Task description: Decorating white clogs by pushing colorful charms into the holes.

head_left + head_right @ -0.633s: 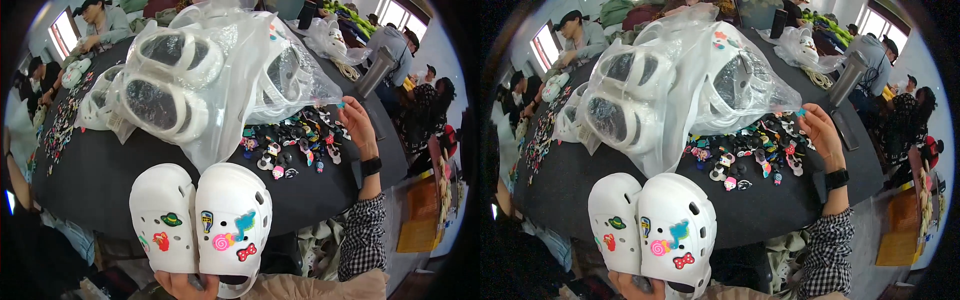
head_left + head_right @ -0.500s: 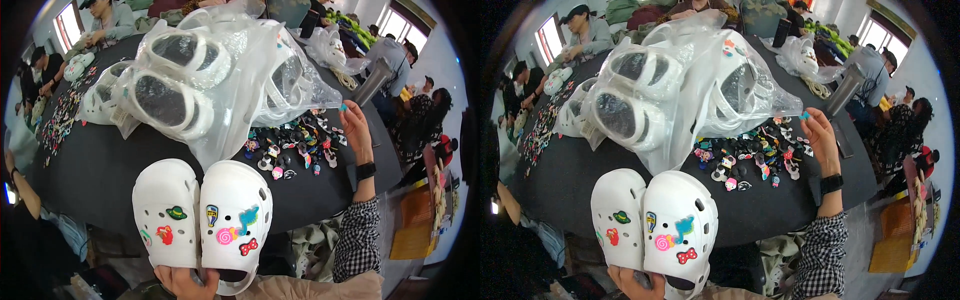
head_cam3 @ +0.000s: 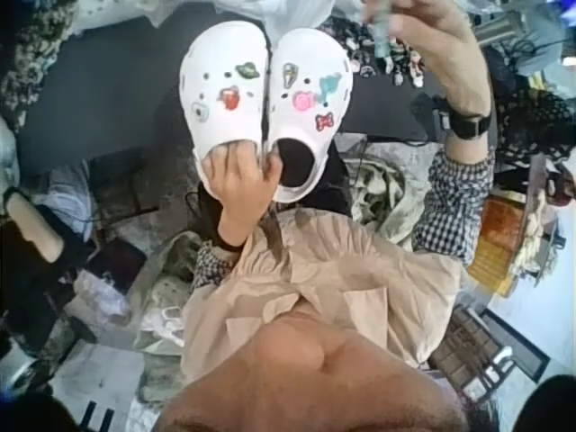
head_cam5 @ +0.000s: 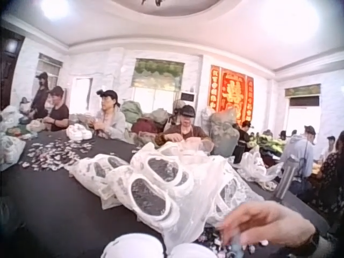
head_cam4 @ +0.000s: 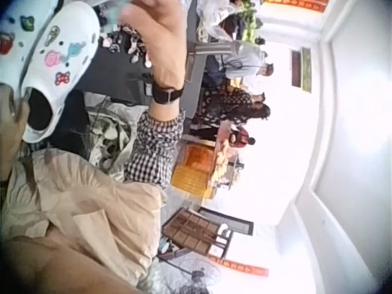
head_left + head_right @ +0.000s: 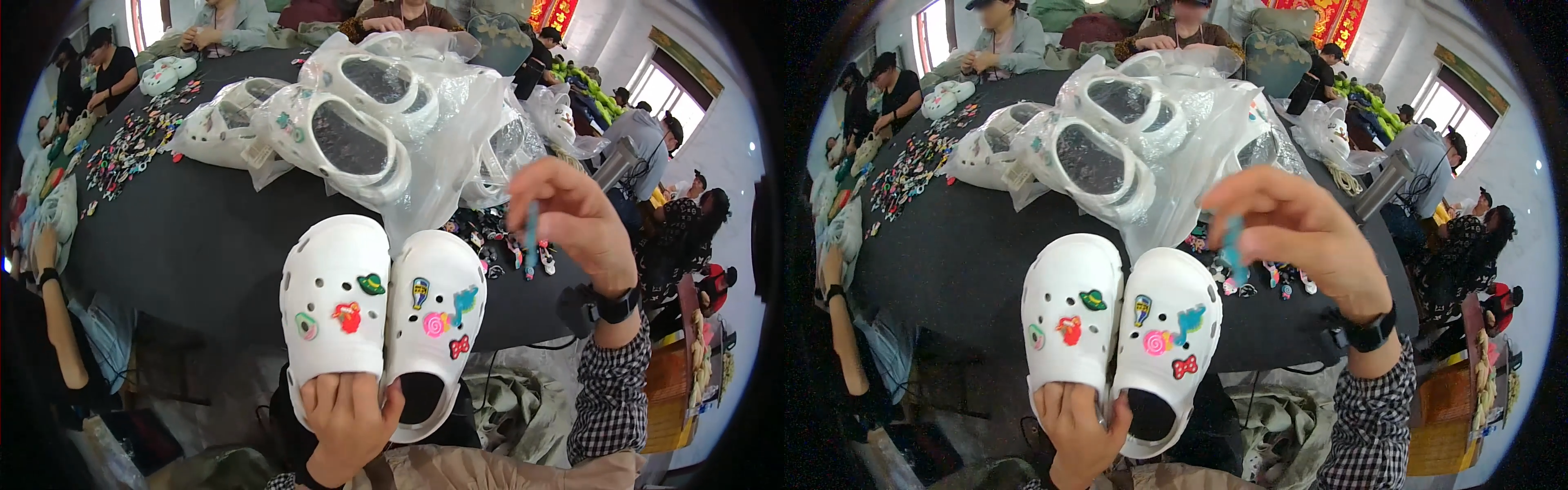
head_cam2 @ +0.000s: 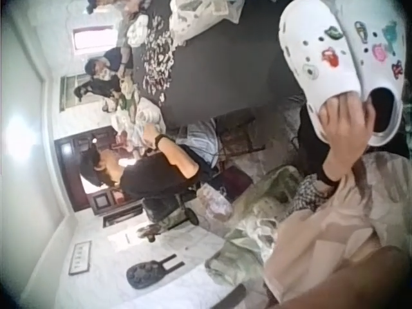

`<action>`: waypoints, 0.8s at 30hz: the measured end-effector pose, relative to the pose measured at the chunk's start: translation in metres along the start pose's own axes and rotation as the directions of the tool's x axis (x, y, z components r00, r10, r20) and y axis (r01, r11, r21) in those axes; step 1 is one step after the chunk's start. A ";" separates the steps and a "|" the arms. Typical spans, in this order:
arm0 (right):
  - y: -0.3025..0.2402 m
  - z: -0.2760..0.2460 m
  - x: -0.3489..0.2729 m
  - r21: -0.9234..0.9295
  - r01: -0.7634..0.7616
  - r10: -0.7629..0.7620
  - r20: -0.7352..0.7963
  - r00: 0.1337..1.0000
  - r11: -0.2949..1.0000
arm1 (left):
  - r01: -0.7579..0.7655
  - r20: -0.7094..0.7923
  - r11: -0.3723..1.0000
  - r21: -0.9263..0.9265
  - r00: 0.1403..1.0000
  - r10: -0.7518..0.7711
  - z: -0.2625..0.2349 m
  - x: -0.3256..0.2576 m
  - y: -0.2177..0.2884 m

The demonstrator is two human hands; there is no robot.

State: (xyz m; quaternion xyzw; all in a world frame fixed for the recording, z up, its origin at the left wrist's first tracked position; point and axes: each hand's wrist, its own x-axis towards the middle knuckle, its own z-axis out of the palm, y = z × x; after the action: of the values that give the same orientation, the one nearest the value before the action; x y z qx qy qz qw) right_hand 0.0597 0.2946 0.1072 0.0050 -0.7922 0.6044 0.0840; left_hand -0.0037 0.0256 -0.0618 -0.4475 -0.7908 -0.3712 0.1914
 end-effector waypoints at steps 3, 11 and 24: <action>-0.001 0.041 0.037 -0.079 0.006 0.006 0.147 0.989 0.997 | -0.004 -0.001 1.000 -0.026 1.000 0.004 0.002 -0.001 -0.003; -0.002 0.105 0.095 -0.604 0.199 0.104 0.428 0.898 0.772 | -0.023 -0.070 0.996 -0.084 0.997 0.018 0.013 -0.011 -0.008; 0.018 0.125 0.115 -0.696 0.424 0.021 0.533 0.846 0.579 | -0.015 -0.029 0.992 -0.122 1.000 0.012 0.014 -0.018 -0.009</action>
State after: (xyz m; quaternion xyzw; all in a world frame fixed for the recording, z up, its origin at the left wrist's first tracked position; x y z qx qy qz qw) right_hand -0.0718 0.1901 0.0742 0.2125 -0.9636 0.1530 -0.0538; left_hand -0.0014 0.0232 -0.0857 -0.4585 -0.7607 -0.4238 0.1774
